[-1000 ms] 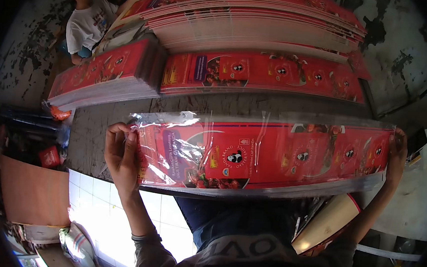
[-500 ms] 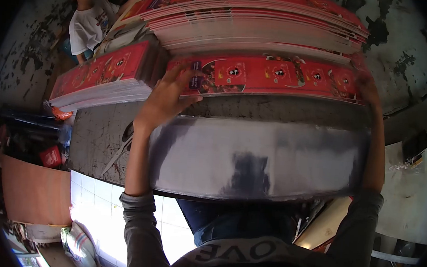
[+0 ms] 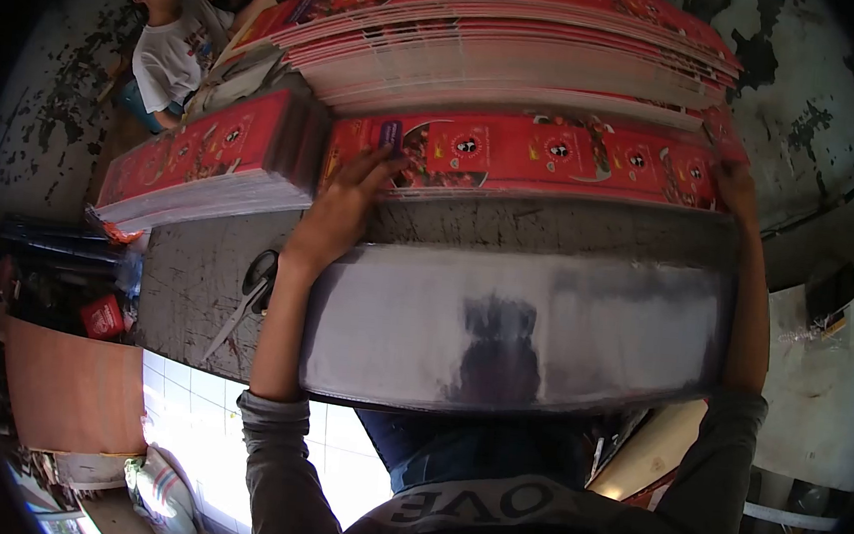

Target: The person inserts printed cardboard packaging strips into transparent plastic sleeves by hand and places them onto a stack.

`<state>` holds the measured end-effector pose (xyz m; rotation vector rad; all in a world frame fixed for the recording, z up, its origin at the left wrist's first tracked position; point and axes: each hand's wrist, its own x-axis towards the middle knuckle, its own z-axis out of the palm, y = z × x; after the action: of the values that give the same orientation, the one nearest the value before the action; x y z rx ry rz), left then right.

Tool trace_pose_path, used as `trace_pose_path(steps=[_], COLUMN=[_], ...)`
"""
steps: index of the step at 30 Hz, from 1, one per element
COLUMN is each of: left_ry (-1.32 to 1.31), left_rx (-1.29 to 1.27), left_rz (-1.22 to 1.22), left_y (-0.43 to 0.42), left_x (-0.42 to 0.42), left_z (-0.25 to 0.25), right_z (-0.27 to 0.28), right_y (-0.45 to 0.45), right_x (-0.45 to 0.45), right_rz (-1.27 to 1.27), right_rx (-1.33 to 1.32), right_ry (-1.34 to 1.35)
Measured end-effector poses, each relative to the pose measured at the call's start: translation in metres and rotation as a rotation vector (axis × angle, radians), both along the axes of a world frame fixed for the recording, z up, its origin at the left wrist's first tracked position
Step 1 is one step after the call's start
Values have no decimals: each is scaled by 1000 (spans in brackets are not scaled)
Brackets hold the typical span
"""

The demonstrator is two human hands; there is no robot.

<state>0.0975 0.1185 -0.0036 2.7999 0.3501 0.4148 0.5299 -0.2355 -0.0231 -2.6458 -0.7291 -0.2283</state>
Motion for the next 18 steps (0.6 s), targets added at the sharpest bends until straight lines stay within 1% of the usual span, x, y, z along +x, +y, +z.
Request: trace_pose_path(steps=[3,6,8,12,14,15,17,18], left_ry=[-22,-3,-2,2,0,-4,-22,-35], left_rx=[75,68,76,60,64,70,98,127], left_rz=[6,-8,-6,6,0,-7,-7,-6], left_y=[-4,0,0,0,-1,-1,0,0], left_x=[1,0,0,1,-1,-1,0,0], left_z=[1,-3,-3,-5,-4,-3,-5,-6], right_z=[-1,-4,-6,-13,-5,12,54,56], right_y=[1,0,0,4,14,25,53,67], right_x=[2,4,3,13,-6,-27,-73,-71], right_rz=[-6,7,-6,-39,-41,-40,8,14], right_rx=[-14,-29,-19,-35,88,88,17,19], right_ry=[-53,-26,-80,-96,-536,-539,-716,-722])
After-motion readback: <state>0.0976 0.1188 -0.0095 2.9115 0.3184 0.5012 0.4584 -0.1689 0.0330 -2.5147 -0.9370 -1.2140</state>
